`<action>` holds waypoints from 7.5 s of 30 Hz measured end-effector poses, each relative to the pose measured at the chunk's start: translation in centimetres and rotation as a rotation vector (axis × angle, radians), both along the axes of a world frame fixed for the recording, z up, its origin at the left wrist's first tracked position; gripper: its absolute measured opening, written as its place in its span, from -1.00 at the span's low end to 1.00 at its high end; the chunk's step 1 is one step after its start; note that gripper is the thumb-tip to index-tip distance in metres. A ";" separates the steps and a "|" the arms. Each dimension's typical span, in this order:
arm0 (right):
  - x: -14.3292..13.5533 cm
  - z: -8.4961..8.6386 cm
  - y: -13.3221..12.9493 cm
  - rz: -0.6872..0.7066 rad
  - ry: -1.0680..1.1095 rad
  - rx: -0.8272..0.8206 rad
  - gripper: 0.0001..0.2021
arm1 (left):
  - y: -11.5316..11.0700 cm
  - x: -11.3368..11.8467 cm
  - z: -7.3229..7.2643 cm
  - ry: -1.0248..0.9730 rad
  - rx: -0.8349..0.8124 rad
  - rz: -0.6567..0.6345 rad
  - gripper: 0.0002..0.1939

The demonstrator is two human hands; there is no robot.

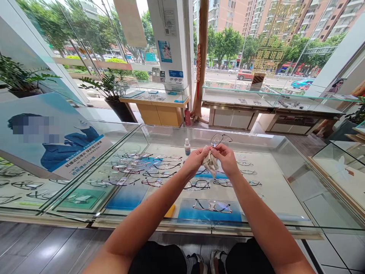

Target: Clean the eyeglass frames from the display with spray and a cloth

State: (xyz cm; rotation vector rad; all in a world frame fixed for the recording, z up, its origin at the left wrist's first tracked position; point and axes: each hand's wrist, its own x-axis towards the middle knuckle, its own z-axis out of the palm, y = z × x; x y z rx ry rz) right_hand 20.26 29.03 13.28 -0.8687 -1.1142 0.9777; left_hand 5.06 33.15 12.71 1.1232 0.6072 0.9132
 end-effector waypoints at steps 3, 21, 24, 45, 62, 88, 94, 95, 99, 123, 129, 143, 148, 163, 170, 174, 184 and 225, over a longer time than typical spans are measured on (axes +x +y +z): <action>-0.1 -0.1 0.1 -0.024 -0.009 0.009 -0.65 | -0.2 0.0 0.2 -0.017 0.001 -0.019 -0.29; 0.2 0.2 -0.1 -0.018 -0.025 0.039 -0.73 | -1.0 0.4 0.2 0.035 0.067 0.071 -0.26; 0.2 0.1 -0.1 -0.023 -0.042 0.042 -0.74 | -0.7 0.3 0.1 0.028 0.079 0.073 -0.27; -0.1 -0.2 0.3 -0.036 0.070 -0.044 -0.74 | -0.7 0.1 0.6 0.025 0.147 0.007 -0.32; 0.0 -0.1 0.2 -0.049 0.039 -0.019 -0.78 | -0.7 -0.1 0.8 0.078 0.153 -0.023 -0.34; -0.1 -0.7 0.4 -0.018 0.139 -0.072 -0.75 | -0.2 0.2 0.0 -0.013 0.052 0.064 -0.32; 1.7 0.8 0.4 -0.096 0.243 -0.054 -0.81 | 1.2 -0.6 0.4 -0.154 -0.060 0.100 -0.51; 1.9 1.1 0.3 -0.099 0.242 -0.044 -0.81 | 1.5 -0.8 0.5 -0.182 -0.065 0.114 -0.54; 2.1 1.5 0.0 -0.054 0.154 -0.025 -0.85 | 2.2 -1.6 1.0 -0.271 -0.076 0.132 -0.62; 0.8 0.3 0.0 0.168 -0.136 -0.062 -0.80 | 1.0 -1.8 1.6 -0.153 0.056 -0.058 -0.40; 0.4 0.2 0.0 0.176 -0.106 -0.086 -0.85 | 0.5 -1.3 1.3 -0.173 0.072 -0.067 -0.35; -0.3 -0.8 0.3 0.211 -0.016 -0.139 -0.78 | 1.0 -1.2 1.3 -0.181 0.059 0.026 -0.37; -0.1 -0.7 0.4 0.172 0.048 -0.157 -0.82 | 0.3 -1.8 2.3 -0.174 0.086 -0.082 -0.39; 0.0 -0.8 0.2 0.171 0.095 -0.201 -0.80 | 0.6 -1.9 2.1 -0.154 0.130 -0.089 -0.37; -1.5 -1.2 0.1 0.199 0.033 -0.189 -0.82 | 0.0 -0.5 1.2 -0.147 0.177 0.136 -0.40; -1.5 -1.0 0.0 0.193 0.044 -0.179 -0.83 | 0.6 -1.0 1.3 -0.133 0.161 0.107 -0.35; -2.1 -0.4 -0.4 0.180 0.118 -0.234 -0.78 | 0.3 -1.0 1.6 -0.123 0.206 0.090 -0.41; -1.5 -0.8 -0.1 0.165 0.166 -0.226 -0.78 | 0.6 -1.5 1.9 -0.172 0.110 0.004 -0.40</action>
